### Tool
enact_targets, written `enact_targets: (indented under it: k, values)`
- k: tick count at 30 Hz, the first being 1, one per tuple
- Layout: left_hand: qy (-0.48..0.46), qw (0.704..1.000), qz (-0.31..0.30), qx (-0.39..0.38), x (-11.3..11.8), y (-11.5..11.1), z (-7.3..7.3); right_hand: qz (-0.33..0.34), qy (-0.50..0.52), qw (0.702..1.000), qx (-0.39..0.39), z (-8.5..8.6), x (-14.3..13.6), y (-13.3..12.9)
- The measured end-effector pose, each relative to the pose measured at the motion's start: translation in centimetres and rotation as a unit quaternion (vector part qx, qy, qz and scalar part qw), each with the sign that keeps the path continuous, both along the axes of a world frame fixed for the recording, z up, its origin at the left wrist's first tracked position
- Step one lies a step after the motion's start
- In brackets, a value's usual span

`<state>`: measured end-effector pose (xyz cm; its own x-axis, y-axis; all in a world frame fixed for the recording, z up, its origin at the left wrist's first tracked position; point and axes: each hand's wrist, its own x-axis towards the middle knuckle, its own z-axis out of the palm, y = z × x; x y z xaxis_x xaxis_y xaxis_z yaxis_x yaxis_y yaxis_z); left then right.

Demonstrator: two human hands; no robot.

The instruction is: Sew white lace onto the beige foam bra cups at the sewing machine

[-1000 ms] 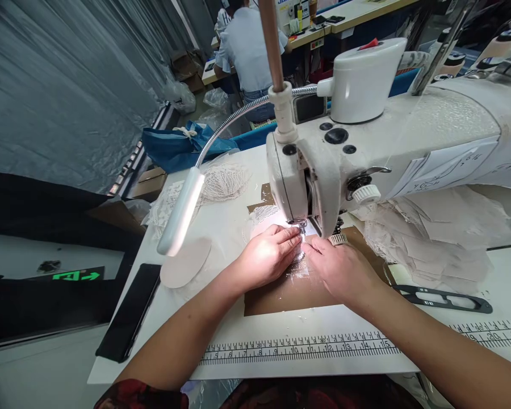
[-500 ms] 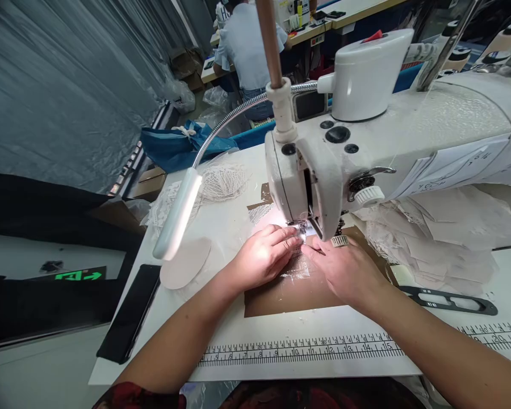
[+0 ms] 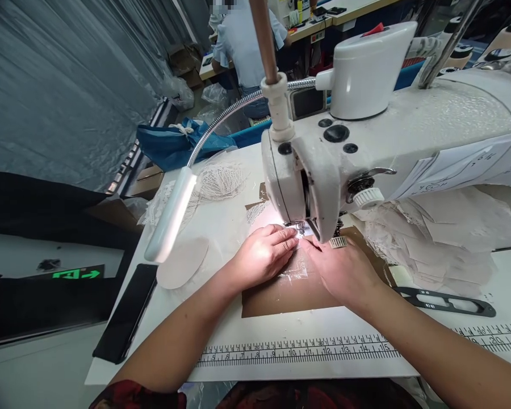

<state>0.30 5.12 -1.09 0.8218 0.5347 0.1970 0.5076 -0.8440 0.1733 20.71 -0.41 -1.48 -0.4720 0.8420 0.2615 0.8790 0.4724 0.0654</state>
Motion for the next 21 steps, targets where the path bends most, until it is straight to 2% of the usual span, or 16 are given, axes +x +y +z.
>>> enact_targets:
  k: [6,13,21]
  values:
    - [-0.005,0.999,0.039,0.007,0.3,0.2,-0.1,-0.038,0.005,0.999,0.007,-0.6,0.0,0.1]
    - [-0.023,0.996,0.089,-0.02,0.5,0.5,-0.3,-0.001,0.048,0.999,-0.003,-0.9,0.9,0.1]
    - [-0.024,0.984,0.174,0.003,-0.5,1.4,-1.3,0.041,0.092,0.995,-0.012,-2.7,2.2,0.2]
